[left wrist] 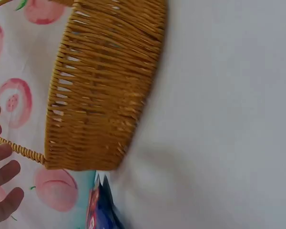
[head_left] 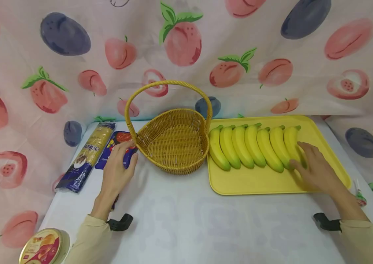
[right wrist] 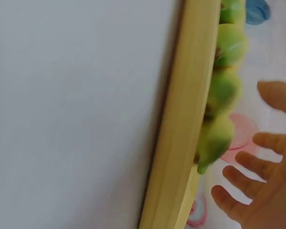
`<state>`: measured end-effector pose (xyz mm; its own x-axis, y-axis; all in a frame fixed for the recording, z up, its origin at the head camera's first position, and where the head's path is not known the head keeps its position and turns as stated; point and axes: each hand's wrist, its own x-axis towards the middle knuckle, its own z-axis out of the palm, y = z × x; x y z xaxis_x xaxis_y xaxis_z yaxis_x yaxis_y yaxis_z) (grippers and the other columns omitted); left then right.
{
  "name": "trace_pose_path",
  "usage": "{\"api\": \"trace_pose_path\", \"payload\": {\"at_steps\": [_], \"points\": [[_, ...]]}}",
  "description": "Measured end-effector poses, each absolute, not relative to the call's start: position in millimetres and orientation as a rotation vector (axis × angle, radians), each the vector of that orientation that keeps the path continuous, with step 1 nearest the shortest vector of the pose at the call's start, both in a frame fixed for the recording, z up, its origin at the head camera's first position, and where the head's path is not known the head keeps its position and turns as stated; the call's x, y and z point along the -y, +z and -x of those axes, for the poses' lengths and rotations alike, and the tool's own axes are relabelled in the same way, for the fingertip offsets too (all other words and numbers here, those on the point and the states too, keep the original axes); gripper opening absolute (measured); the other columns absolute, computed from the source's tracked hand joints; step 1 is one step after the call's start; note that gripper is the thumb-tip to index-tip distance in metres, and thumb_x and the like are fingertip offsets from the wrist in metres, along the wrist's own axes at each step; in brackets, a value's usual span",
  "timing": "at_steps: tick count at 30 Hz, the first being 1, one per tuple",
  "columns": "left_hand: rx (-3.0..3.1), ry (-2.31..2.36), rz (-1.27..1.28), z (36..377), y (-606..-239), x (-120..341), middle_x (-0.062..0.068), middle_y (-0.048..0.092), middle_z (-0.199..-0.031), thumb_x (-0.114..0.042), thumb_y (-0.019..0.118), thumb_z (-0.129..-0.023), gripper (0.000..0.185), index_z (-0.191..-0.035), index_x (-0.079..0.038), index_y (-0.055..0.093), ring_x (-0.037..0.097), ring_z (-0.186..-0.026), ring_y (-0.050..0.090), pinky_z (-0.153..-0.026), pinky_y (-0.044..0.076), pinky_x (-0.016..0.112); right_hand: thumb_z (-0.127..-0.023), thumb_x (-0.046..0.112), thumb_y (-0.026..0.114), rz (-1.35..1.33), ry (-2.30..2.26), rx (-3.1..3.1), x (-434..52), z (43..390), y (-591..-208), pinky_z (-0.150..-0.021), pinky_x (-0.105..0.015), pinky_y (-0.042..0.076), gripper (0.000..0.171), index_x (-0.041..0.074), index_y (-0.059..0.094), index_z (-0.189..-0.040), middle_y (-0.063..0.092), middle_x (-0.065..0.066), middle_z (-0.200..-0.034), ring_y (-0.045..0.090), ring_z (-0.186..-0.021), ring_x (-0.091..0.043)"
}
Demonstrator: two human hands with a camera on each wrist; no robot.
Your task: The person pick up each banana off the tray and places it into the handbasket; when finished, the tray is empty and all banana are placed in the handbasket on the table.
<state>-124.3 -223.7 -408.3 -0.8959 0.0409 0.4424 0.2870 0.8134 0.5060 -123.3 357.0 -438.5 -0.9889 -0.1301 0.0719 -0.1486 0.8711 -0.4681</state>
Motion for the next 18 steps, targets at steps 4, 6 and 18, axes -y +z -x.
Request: {"api": "trace_pose_path", "payload": {"at_steps": [4, 6, 18], "points": [[2.375, -1.084, 0.143, 143, -404, 216, 0.012, 0.056, -0.123, -0.018, 0.056, -0.093, 0.038, -0.130, -0.010, 0.054, 0.027, -0.115, 0.053, -0.095, 0.044, 0.047, -0.096, 0.036, 0.050, -0.127, 0.886, 2.958, -351, 134, -438, -0.095, -0.070, 0.025, 0.071, 0.001, 0.018, -0.149, 0.025, -0.036, -0.143, 0.028, -0.127, -0.055], [2.279, -1.175, 0.109, 153, -402, 213, 0.012, 0.055, -0.121, -0.016, 0.056, -0.094, 0.039, -0.132, -0.012, 0.052, 0.026, -0.113, 0.054, -0.093, 0.047, 0.043, -0.097, 0.036, 0.049, -0.078, 0.933, 2.933, -347, 140, -439, -0.095, -0.069, 0.027, 0.070, -0.001, 0.019, -0.148, 0.027, -0.037, -0.141, 0.031, -0.125, -0.054], [2.039, -1.372, -0.016, 182, -374, 188, 0.015, 0.049, -0.129, -0.006, 0.054, -0.092, 0.046, -0.137, -0.011, 0.047, 0.024, -0.125, 0.047, -0.100, 0.043, 0.049, -0.096, 0.047, 0.039, 0.265, 1.151, 2.933, -345, 169, -447, -0.098, -0.066, 0.031, 0.079, -0.005, 0.012, -0.148, 0.026, -0.037, -0.144, 0.033, -0.125, -0.055]]}}
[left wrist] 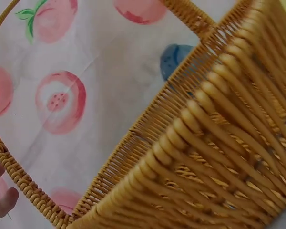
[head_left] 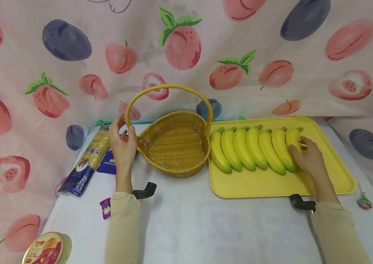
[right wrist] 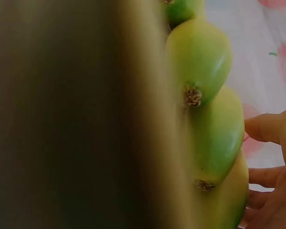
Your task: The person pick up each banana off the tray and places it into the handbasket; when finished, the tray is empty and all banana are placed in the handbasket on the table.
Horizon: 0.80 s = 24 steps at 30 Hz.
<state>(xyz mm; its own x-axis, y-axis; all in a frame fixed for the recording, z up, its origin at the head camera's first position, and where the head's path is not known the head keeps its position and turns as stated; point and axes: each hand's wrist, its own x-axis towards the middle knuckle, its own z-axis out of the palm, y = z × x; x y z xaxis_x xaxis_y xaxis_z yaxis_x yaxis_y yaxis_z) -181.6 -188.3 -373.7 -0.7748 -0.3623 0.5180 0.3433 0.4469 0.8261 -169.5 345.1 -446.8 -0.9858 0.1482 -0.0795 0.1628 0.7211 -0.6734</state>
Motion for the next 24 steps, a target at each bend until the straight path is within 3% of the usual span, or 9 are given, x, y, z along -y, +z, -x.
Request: {"api": "trace_pose_path", "payload": {"at_steps": [4, 14, 24], "points": [[2.048, -1.412, -0.039, 176, -361, 180, 0.019, 0.047, -0.130, -0.002, 0.052, -0.091, 0.047, -0.138, -0.006, 0.045, 0.029, -0.125, 0.047, -0.100, 0.043, 0.050, -0.095, 0.050, 0.039, -0.295, -1.135, -2.863, -348, 173, -445, -0.098, -0.065, 0.031, 0.081, -0.004, 0.010, -0.149, 0.028, -0.035, -0.144, 0.033, -0.127, -0.054], [2.073, -1.417, -0.036, 179, -363, 181, 0.018, 0.050, -0.132, -0.004, 0.049, -0.094, 0.044, -0.138, -0.009, 0.046, 0.029, -0.125, 0.050, -0.095, 0.048, 0.048, -0.095, 0.052, 0.039, -0.205, -0.983, -2.846, -354, 182, -437, -0.097, -0.064, 0.034, 0.087, -0.009, 0.005, -0.147, 0.031, -0.040, -0.139, 0.035, -0.123, -0.055], [2.038, -1.402, 0.004, 184, -364, 180, 0.018, 0.054, -0.125, -0.003, 0.044, -0.096, 0.040, -0.135, -0.009, 0.048, 0.032, -0.116, 0.055, -0.090, 0.050, 0.045, -0.094, 0.056, 0.037, -0.178, -0.851, -2.732, -365, 196, -427, -0.102, -0.065, 0.026, 0.095, -0.014, 0.000, -0.144, 0.028, -0.043, -0.138, 0.027, -0.125, -0.058]]}}
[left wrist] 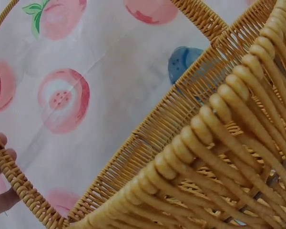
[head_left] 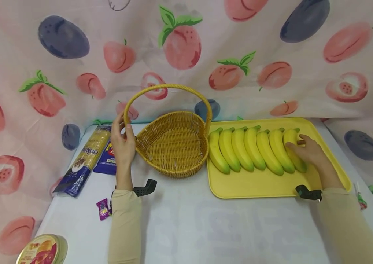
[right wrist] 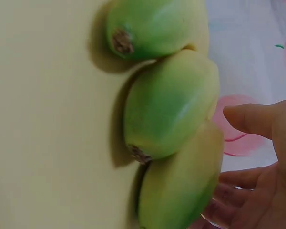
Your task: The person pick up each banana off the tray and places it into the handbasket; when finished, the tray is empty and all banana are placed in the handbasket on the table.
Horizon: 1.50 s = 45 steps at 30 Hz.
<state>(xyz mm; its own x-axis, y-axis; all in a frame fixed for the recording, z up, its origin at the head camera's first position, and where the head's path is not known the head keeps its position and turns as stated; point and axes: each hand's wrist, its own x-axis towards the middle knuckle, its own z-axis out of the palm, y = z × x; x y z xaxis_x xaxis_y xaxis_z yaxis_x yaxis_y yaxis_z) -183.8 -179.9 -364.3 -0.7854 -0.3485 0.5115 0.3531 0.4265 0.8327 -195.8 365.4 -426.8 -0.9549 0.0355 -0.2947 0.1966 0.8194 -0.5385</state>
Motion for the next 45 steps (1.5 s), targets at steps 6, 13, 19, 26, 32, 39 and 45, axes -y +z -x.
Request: {"api": "trace_pose_path", "payload": {"at_steps": [6, 13, 19, 26, 32, 39, 45], "points": [[2.049, -1.363, 0.076, 182, -362, 181, 0.022, 0.055, -0.119, 0.002, 0.043, -0.095, 0.039, -0.134, -0.003, 0.048, 0.032, -0.115, 0.054, -0.083, 0.047, 0.023, -0.093, 0.058, 0.037, -0.201, -0.809, -2.706, -367, 204, -423, -0.104, -0.063, 0.027, 0.097, -0.017, 0.001, -0.143, 0.028, -0.043, -0.137, 0.028, -0.125, -0.057], [2.069, -1.352, 0.081, 181, -363, 183, 0.024, 0.056, -0.118, 0.002, 0.043, -0.096, 0.037, -0.133, -0.002, 0.048, 0.031, -0.114, 0.055, -0.082, 0.044, 0.019, -0.094, 0.056, 0.037, -0.185, -0.771, -2.656, -368, 206, -421, -0.103, -0.063, 0.027, 0.093, -0.018, 0.006, -0.142, 0.025, -0.044, -0.138, 0.028, -0.125, -0.057], [2.079, -1.380, 0.065, 180, -361, 183, 0.023, 0.054, -0.122, -0.001, 0.042, -0.097, 0.037, -0.134, -0.004, 0.048, 0.032, -0.114, 0.054, -0.088, 0.049, 0.038, -0.094, 0.056, 0.037, -0.182, -0.797, -2.661, -367, 203, -421, -0.102, -0.063, 0.029, 0.092, -0.016, 0.008, -0.144, 0.026, -0.042, -0.138, 0.031, -0.123, -0.055], [2.076, -1.415, 0.050, 180, -361, 184, 0.024, 0.053, -0.121, 0.001, 0.043, -0.096, 0.037, -0.132, -0.001, 0.048, 0.032, -0.116, 0.053, -0.094, 0.046, 0.049, -0.094, 0.054, 0.039, -0.173, -0.860, -2.738, -361, 194, -418, -0.095, -0.062, 0.035, 0.088, -0.011, 0.011, -0.146, 0.033, -0.039, -0.134, 0.037, -0.117, -0.053], [2.055, -1.416, 0.033, 192, -376, 192, 0.023, 0.055, -0.120, 0.000, 0.043, -0.096, 0.038, -0.133, -0.005, 0.048, 0.030, -0.116, 0.052, -0.095, 0.045, 0.049, -0.095, 0.051, 0.041, -0.139, -0.898, -2.798, -352, 188, -413, -0.093, -0.061, 0.037, 0.084, -0.010, 0.013, -0.146, 0.035, -0.038, -0.133, 0.039, -0.116, -0.051], [2.066, -1.394, 0.033, 198, -386, 197, 0.013, 0.058, -0.118, -0.007, 0.042, -0.098, 0.038, -0.133, -0.016, 0.050, 0.021, -0.113, 0.054, -0.093, 0.045, 0.034, -0.095, 0.049, 0.042, -0.125, -0.963, -2.819, -338, 177, -410, -0.091, -0.060, 0.040, 0.082, -0.007, 0.012, -0.148, 0.035, -0.038, -0.135, 0.041, -0.117, -0.051], [2.083, -1.409, 0.016, 195, -385, 195, 0.011, 0.056, -0.120, -0.011, 0.041, -0.099, 0.037, -0.134, -0.020, 0.050, 0.024, -0.114, 0.055, -0.086, 0.044, 0.032, -0.095, 0.048, 0.044, -0.097, -1.024, -2.814, -321, 168, -408, -0.087, -0.055, 0.044, 0.080, -0.005, 0.015, -0.148, 0.038, -0.034, -0.134, 0.045, -0.115, -0.049]]}}
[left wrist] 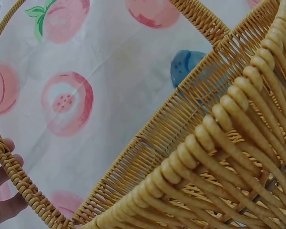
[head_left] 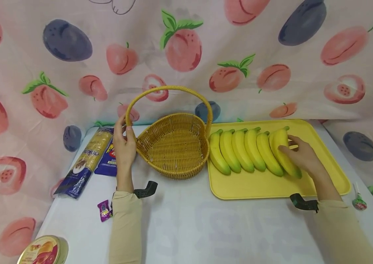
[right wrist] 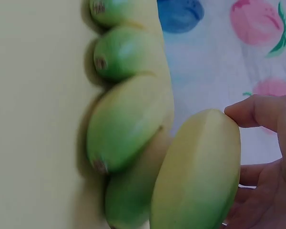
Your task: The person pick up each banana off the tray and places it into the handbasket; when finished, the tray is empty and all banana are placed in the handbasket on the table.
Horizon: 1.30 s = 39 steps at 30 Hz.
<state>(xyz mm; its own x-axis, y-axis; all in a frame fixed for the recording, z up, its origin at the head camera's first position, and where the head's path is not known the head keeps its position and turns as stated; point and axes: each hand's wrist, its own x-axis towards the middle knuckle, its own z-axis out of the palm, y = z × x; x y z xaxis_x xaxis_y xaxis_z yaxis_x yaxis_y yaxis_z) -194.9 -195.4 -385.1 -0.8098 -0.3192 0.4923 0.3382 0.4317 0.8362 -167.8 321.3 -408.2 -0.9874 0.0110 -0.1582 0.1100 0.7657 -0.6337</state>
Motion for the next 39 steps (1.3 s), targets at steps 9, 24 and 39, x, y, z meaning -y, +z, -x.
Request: {"api": "trace_pose_path", "payload": {"at_steps": [9, 24, 39], "points": [[2.076, -1.427, -0.007, 192, -386, 197, 0.012, 0.056, -0.123, -0.011, 0.040, -0.100, 0.037, -0.134, -0.022, 0.049, 0.025, -0.115, 0.054, -0.086, 0.045, 0.030, -0.094, 0.049, 0.046, -0.061, -1.068, -2.815, -289, 157, -411, -0.086, -0.051, 0.045, 0.079, -0.002, 0.019, -0.148, 0.040, -0.030, -0.135, 0.046, -0.114, -0.044], [2.087, -1.457, 0.014, 193, -385, 195, 0.016, 0.054, -0.126, -0.008, 0.040, -0.099, 0.039, -0.136, -0.019, 0.047, 0.026, -0.120, 0.052, -0.096, 0.043, 0.045, -0.094, 0.047, 0.049, 0.003, -1.181, -2.774, -251, 143, -402, -0.086, -0.048, 0.046, 0.076, 0.003, 0.021, -0.149, 0.041, -0.028, -0.139, 0.047, -0.116, -0.041], [2.072, -1.431, 0.058, 194, -386, 197, 0.014, 0.056, -0.123, -0.006, 0.044, -0.097, 0.039, -0.134, -0.018, 0.050, 0.024, -0.121, 0.052, -0.101, 0.042, 0.043, -0.093, 0.042, 0.055, 0.169, -1.245, -2.785, -219, 138, -389, -0.086, -0.046, 0.046, 0.072, 0.010, 0.025, -0.150, 0.046, -0.023, -0.136, 0.051, -0.112, -0.036]]}}
